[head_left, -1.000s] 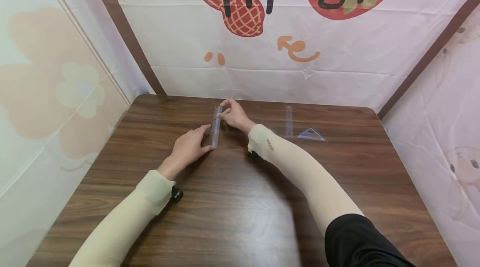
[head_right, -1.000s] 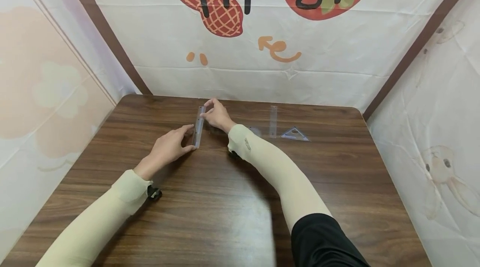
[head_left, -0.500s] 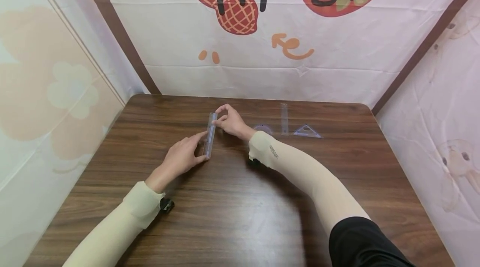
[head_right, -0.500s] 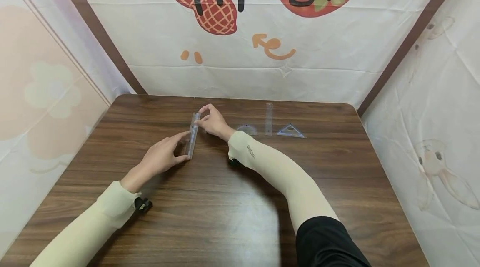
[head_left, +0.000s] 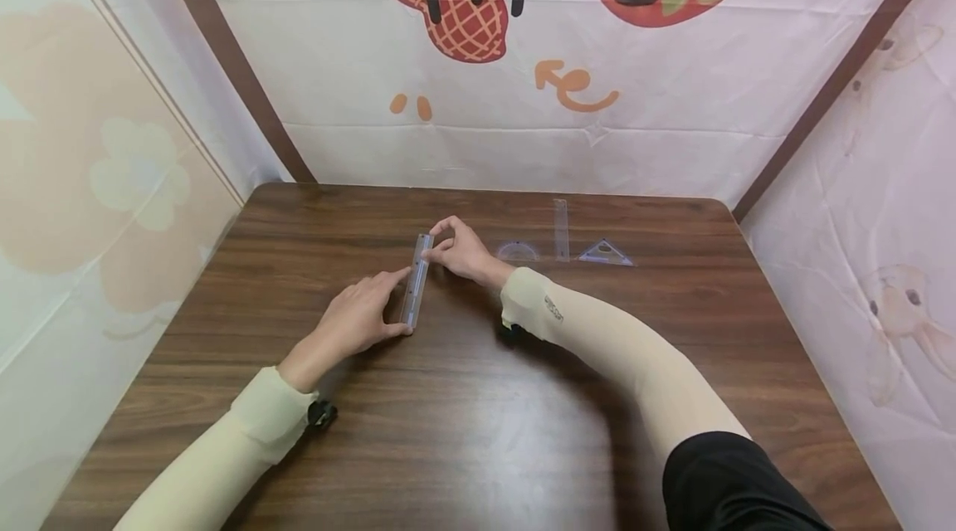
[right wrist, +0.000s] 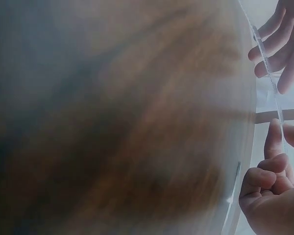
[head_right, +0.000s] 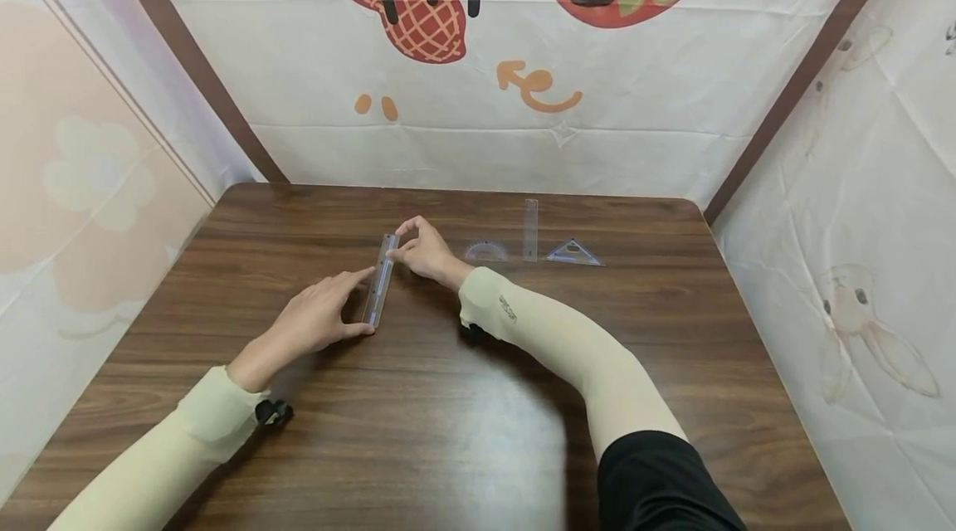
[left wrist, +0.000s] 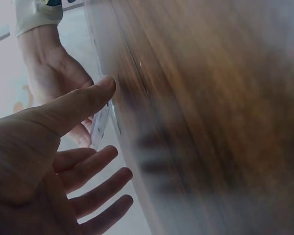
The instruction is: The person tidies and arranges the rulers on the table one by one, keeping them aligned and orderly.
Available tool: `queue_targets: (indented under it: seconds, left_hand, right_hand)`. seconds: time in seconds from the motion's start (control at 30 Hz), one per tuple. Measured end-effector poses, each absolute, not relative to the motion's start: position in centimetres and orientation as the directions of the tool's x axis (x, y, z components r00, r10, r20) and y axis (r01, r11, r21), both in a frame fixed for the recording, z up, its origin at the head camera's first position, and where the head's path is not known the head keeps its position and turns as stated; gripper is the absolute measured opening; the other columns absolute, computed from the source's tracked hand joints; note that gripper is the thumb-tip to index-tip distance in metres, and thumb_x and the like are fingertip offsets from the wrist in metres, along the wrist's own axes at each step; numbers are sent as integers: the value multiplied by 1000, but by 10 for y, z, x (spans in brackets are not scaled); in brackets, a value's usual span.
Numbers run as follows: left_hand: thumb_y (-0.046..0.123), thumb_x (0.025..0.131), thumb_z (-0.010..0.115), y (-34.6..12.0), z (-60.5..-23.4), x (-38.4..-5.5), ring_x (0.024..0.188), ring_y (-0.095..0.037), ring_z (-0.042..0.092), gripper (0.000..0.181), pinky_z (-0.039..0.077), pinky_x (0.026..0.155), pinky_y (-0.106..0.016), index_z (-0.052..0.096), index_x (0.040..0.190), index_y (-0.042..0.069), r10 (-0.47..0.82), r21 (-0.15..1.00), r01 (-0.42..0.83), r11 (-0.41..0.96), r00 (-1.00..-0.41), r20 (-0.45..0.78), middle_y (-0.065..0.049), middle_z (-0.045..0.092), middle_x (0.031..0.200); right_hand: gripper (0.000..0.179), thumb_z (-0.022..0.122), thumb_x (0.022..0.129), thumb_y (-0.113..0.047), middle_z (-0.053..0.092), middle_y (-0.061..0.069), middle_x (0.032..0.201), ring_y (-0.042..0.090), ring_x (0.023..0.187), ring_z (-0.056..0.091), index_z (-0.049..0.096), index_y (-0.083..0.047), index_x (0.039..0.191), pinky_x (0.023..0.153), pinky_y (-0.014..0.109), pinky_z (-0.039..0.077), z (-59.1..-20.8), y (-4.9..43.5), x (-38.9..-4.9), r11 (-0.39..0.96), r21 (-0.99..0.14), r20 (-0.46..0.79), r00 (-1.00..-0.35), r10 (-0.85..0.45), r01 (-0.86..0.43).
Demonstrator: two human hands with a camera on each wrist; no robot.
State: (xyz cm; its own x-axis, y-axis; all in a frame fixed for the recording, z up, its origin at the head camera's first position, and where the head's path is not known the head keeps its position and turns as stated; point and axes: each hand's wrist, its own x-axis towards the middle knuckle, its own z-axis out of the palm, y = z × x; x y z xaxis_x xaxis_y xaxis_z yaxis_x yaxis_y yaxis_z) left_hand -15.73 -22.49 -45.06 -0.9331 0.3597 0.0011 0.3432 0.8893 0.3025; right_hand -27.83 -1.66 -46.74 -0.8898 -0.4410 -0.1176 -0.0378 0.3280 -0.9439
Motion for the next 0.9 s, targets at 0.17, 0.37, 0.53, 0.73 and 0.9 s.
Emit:
queue_targets:
  seconds: [0.17,0.37,0.53,0.73,0.9]
  left_hand:
    - [38,85,94,-223,-448,-151,119,-41,65,94,51,102,-63,48,159,3,372,306,354,884,-928,2,-20,64,143]
    - [41,85,93,-222,-447,-141,126,-44,64,93,50,104,-64,49,158,3,381,307,359,882,-924,-15,-20,62,147]
    - [44,85,92,-222,-446,-135,127,-45,63,92,49,103,-65,52,156,2,395,308,375,874,-918,-5,-20,62,147]
    - [46,85,91,-224,-447,-131,127,-45,63,92,50,102,-64,53,155,2,407,304,385,872,-913,-12,-19,62,148]
    - [48,85,91,-226,-448,-125,123,-44,65,91,52,99,-63,54,154,2,423,288,404,868,-906,-6,-19,63,146]
  right_hand:
    - [41,80,99,-16,79,12,101,28,98,75,55,-10,131,73,29,50,-468,-11,-273,313,-949,-122,-887,-446,-28]
    - [43,83,97,-18,79,9,100,22,90,73,56,-12,131,70,27,50,-470,-8,-263,323,-946,-155,-878,-453,1]
    - [42,81,99,-17,80,9,102,23,89,73,56,-10,131,67,26,48,-471,-6,-257,305,-952,-159,-865,-475,7]
    - [37,82,98,-17,78,5,99,21,86,69,61,-11,128,71,27,49,-473,-3,-252,311,-950,-143,-865,-480,-15]
    - [27,80,98,-10,76,3,96,18,80,66,67,-7,121,70,24,50,-477,-1,-251,301,-953,-115,-864,-490,-44]
